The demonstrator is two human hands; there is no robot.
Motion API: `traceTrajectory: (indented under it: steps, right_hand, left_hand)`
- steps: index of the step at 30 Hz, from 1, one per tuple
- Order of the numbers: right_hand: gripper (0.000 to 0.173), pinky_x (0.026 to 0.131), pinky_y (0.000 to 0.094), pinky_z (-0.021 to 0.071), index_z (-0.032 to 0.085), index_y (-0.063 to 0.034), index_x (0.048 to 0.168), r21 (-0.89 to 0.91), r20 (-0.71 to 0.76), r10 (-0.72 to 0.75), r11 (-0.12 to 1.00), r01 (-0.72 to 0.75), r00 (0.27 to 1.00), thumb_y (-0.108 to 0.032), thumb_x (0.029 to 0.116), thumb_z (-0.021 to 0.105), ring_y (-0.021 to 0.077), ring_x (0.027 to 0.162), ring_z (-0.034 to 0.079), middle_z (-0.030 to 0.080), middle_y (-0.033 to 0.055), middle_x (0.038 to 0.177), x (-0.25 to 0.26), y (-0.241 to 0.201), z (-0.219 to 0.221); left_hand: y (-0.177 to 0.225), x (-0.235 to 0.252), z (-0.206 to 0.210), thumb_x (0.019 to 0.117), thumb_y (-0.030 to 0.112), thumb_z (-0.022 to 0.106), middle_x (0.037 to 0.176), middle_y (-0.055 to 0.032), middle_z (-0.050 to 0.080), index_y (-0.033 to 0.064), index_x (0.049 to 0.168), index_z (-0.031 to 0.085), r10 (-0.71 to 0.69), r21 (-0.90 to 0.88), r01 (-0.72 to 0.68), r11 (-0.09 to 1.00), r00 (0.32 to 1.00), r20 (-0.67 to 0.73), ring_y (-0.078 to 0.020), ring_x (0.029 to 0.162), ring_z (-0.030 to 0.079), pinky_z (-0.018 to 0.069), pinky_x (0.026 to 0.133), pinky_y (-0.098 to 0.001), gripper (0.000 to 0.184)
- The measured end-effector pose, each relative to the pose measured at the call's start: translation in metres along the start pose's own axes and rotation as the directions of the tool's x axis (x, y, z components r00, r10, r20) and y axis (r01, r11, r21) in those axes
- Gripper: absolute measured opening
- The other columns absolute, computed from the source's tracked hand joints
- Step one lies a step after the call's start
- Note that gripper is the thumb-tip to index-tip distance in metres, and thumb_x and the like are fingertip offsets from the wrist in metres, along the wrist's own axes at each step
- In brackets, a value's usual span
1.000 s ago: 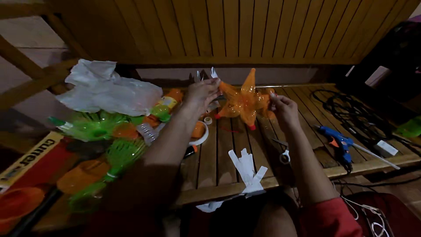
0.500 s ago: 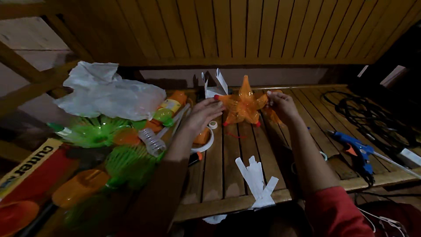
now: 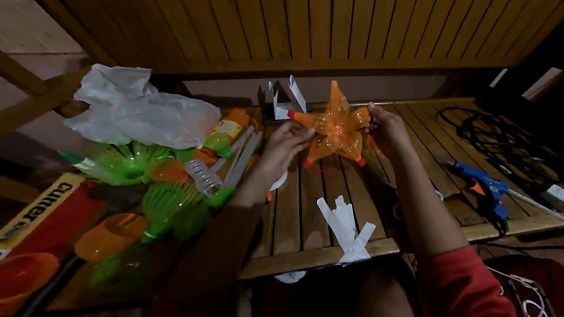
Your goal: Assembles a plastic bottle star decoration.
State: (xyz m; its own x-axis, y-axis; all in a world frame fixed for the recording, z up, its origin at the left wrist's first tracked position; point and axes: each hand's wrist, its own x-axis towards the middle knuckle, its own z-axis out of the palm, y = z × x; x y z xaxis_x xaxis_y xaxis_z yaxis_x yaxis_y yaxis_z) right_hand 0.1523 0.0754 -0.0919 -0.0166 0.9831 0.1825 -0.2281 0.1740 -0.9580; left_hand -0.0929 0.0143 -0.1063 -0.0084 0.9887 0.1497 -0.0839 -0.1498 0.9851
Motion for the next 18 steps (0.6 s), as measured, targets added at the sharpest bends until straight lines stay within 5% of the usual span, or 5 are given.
traceTrajectory:
  steps: [3, 9, 14, 18]
  right_hand:
    - [0.028, 0.066, 0.0224, 0.0554, 0.065, -0.0043, 0.097, -0.001, 0.014, -0.017, 1.0, 0.017, 1.0, -0.024, 0.109, 0.049, 0.0055, 0.065, 0.062, 0.064, -0.0032, 0.072, -0.003, 0.002, 0.0]
    - [0.027, 0.068, 0.0205, 0.053, 0.063, -0.0078, 0.094, 0.004, 0.054, -0.111, 0.994, 0.111, 0.992, -0.023, 0.1094, 0.048, 0.0023, 0.066, 0.059, 0.062, -0.0062, 0.074, -0.008, 0.009, 0.002]
    - [0.052, 0.072, 0.0219, 0.0533, 0.053, -0.0071, 0.134, -0.006, 0.105, -0.033, 0.999, 0.033, 0.994, -0.044, 0.1124, 0.024, 0.0033, 0.076, 0.063, 0.068, -0.0038, 0.092, -0.011, 0.008, 0.005]
    - [0.065, 0.085, 0.0283, 0.0519, 0.053, -0.0058, 0.14, -0.111, 0.17, 0.024, 0.994, -0.005, 0.985, -0.052, 0.1103, 0.019, 0.0078, 0.097, 0.063, 0.067, 0.0018, 0.115, -0.01, 0.016, 0.007]
  left_hand:
    - [-0.001, -0.008, 0.006, 0.1061, 0.023, 0.054, 0.135, -0.0065, 0.058, 0.0153, 0.148, 0.038, -0.08, -0.086, 0.082, 0.993, 0.996, 0.027, -0.017, 0.117, 0.061, 0.0523, 0.098, -0.0355, 0.046]
    - [-0.008, -0.018, 0.016, 0.0966, 0.003, 0.066, 0.127, -0.0068, 0.06, 0.0086, 0.146, 0.032, -0.013, -0.099, 0.02, 0.995, 0.998, 0.065, -0.0117, 0.108, 0.064, 0.0544, 0.094, -0.0306, 0.059]
    - [-0.013, -0.012, 0.012, 0.0968, 0.003, 0.065, 0.126, -0.0089, 0.061, 0.0034, 0.145, 0.034, 0.059, -0.133, -0.06, 0.989, 0.998, -0.016, -0.0129, 0.111, 0.063, 0.0536, 0.097, -0.032, 0.058]
    - [-0.022, -0.005, 0.009, 0.0969, 0.004, 0.066, 0.125, -0.0097, 0.06, 0.0031, 0.145, 0.034, 0.078, -0.154, -0.089, 0.984, 0.994, -0.075, -0.0143, 0.111, 0.063, 0.0534, 0.098, -0.0337, 0.058]
